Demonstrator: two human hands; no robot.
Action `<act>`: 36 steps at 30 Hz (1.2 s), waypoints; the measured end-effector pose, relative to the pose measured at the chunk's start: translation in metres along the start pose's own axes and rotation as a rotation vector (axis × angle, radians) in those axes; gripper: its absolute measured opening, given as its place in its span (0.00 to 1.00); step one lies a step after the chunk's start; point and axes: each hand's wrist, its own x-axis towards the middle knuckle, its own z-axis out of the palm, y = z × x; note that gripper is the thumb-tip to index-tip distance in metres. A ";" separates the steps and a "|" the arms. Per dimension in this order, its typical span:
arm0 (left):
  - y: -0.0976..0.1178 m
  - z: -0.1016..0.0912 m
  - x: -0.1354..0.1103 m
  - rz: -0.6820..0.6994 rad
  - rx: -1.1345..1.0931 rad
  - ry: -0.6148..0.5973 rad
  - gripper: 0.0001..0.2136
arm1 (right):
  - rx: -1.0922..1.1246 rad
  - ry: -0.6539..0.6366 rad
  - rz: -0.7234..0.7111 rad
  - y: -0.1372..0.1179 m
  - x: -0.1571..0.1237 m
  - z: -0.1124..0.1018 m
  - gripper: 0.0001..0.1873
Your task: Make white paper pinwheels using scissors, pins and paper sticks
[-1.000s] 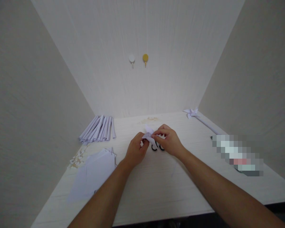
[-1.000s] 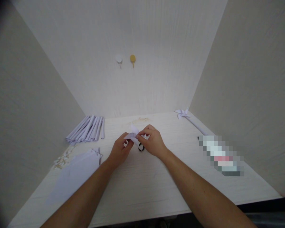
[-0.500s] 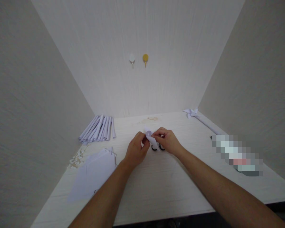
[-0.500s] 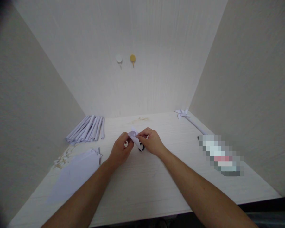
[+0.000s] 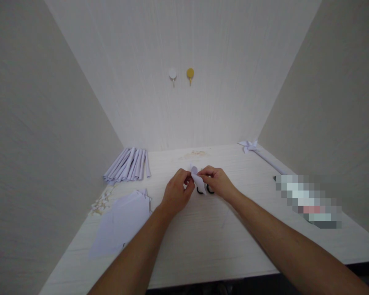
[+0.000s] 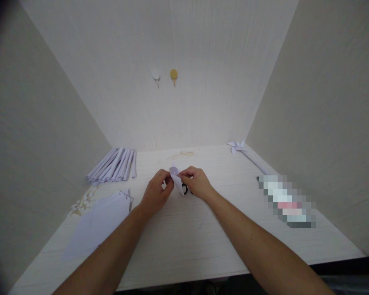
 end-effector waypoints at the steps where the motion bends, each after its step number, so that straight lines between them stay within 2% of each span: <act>1: 0.000 0.000 0.000 0.003 0.003 0.001 0.04 | 0.010 -0.001 0.005 0.000 0.000 0.000 0.03; 27: 0.004 -0.004 0.001 0.046 0.009 0.005 0.04 | 0.320 -0.035 0.229 -0.005 -0.005 0.011 0.10; 36: 0.006 -0.005 0.001 0.056 0.006 0.068 0.05 | 0.390 -0.060 0.264 -0.002 -0.004 0.013 0.12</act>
